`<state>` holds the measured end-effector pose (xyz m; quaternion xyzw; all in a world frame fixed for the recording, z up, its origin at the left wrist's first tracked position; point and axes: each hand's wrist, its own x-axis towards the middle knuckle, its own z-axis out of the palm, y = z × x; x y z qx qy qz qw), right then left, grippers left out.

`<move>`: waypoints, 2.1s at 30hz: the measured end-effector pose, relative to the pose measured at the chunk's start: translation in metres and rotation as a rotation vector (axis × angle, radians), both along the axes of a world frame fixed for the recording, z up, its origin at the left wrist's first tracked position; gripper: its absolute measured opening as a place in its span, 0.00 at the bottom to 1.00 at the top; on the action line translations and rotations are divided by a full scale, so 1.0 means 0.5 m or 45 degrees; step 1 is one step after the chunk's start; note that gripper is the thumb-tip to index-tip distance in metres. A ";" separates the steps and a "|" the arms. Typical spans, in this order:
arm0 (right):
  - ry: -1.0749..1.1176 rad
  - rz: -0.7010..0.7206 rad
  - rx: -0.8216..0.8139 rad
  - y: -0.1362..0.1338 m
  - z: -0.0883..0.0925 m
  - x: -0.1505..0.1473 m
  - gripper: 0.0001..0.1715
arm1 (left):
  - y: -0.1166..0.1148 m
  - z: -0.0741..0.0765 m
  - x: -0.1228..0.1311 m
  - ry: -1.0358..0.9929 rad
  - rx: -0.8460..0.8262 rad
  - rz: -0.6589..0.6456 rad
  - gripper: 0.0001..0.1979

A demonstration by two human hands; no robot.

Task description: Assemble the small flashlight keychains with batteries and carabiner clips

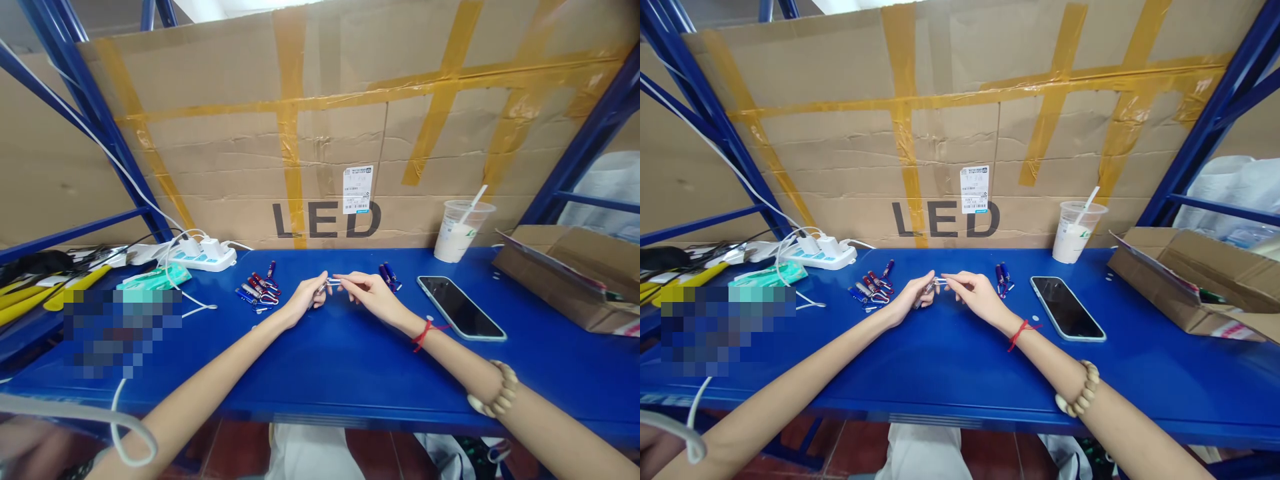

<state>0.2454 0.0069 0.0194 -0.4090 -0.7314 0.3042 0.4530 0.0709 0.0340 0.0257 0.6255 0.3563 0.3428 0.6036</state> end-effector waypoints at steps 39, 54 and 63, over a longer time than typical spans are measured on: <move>-0.342 -0.366 0.344 0.000 -0.014 -0.013 0.23 | -0.030 -0.024 0.016 0.442 0.804 -0.091 0.12; -0.017 -0.322 -0.215 0.003 -0.015 -0.014 0.25 | -0.021 -0.038 0.014 0.544 0.842 0.103 0.06; 0.244 -0.275 -0.198 -0.002 -0.024 -0.027 0.21 | -0.019 -0.041 0.018 0.665 0.883 0.119 0.10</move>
